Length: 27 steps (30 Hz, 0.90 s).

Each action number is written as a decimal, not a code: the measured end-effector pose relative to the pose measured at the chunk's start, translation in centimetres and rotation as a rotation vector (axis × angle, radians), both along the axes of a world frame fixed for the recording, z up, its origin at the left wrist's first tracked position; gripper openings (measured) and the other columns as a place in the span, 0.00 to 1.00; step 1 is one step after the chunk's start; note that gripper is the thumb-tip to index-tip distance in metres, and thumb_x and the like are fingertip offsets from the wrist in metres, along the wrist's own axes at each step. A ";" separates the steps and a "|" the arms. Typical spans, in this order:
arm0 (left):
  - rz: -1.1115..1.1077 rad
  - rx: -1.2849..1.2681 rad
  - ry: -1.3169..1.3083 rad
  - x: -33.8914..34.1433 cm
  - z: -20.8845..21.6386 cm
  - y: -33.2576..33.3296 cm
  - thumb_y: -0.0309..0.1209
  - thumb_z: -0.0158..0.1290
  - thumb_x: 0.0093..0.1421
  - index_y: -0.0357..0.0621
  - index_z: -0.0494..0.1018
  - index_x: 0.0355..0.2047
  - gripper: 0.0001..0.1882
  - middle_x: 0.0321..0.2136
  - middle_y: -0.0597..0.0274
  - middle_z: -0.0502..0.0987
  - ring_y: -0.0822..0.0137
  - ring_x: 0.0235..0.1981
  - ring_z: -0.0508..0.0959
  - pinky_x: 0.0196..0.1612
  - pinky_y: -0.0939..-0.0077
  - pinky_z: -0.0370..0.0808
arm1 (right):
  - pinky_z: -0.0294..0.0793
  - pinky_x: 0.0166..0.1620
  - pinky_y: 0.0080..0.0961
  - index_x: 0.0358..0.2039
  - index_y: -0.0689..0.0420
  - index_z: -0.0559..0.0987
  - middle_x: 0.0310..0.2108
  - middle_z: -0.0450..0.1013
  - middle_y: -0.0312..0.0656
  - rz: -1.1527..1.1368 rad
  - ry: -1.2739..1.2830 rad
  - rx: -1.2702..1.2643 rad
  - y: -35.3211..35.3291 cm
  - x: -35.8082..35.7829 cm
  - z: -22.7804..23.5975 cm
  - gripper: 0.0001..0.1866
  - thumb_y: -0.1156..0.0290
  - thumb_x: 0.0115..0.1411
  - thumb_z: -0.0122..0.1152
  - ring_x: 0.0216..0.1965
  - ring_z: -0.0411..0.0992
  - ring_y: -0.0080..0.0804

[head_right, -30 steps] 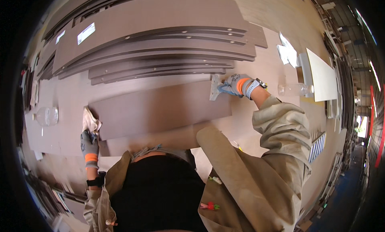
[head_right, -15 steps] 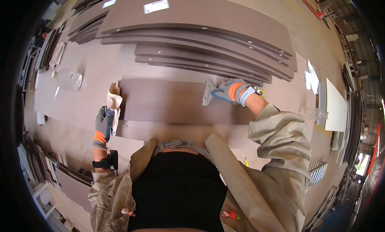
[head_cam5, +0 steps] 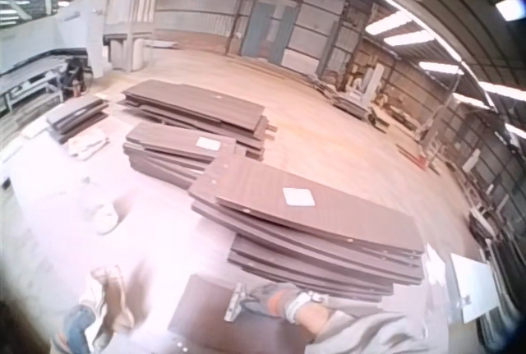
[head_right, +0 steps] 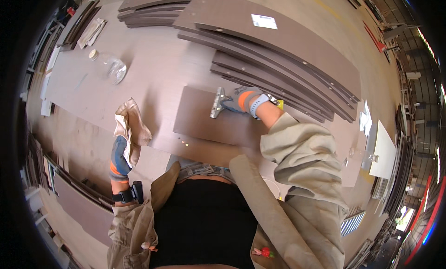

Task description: Cleaning and scraping wooden furniture panels on a workbench.

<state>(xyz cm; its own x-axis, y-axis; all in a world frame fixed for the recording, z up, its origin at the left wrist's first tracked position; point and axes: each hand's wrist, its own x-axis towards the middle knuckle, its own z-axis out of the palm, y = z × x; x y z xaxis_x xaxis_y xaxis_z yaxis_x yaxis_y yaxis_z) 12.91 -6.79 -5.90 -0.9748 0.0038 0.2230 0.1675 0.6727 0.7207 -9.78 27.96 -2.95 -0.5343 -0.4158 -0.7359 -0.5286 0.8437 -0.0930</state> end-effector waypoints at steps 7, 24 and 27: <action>0.221 0.535 -0.275 4.6 -1.8 -7.9 0.23 0.50 0.57 0.35 0.62 0.57 0.25 0.55 0.48 0.66 0.56 0.53 0.70 0.56 0.70 0.64 | 0.73 0.36 0.33 0.32 0.60 0.79 0.27 0.76 0.45 -0.144 -0.077 -0.123 -12.8 -1.8 -2.4 0.27 0.46 0.56 0.47 0.26 0.75 0.38; 0.244 0.597 -0.198 -4.6 4.0 -8.2 0.30 0.49 0.62 0.37 0.70 0.41 0.10 0.27 0.72 0.72 0.83 0.26 0.67 0.28 0.86 0.67 | 0.59 0.58 0.35 0.51 0.61 0.68 0.54 0.64 0.54 -0.762 0.533 -0.739 -12.9 0.8 -6.4 0.31 0.50 0.55 0.52 0.57 0.60 0.47; 0.276 -0.086 -0.023 -8.2 2.9 -7.6 0.37 0.55 0.57 0.32 0.68 0.43 0.21 0.31 0.57 0.73 0.63 0.34 0.73 0.40 0.76 0.71 | 0.59 0.58 0.35 0.49 0.60 0.70 0.52 0.64 0.53 -0.884 0.662 -0.620 -8.2 5.1 -6.0 0.28 0.52 0.55 0.53 0.56 0.61 0.49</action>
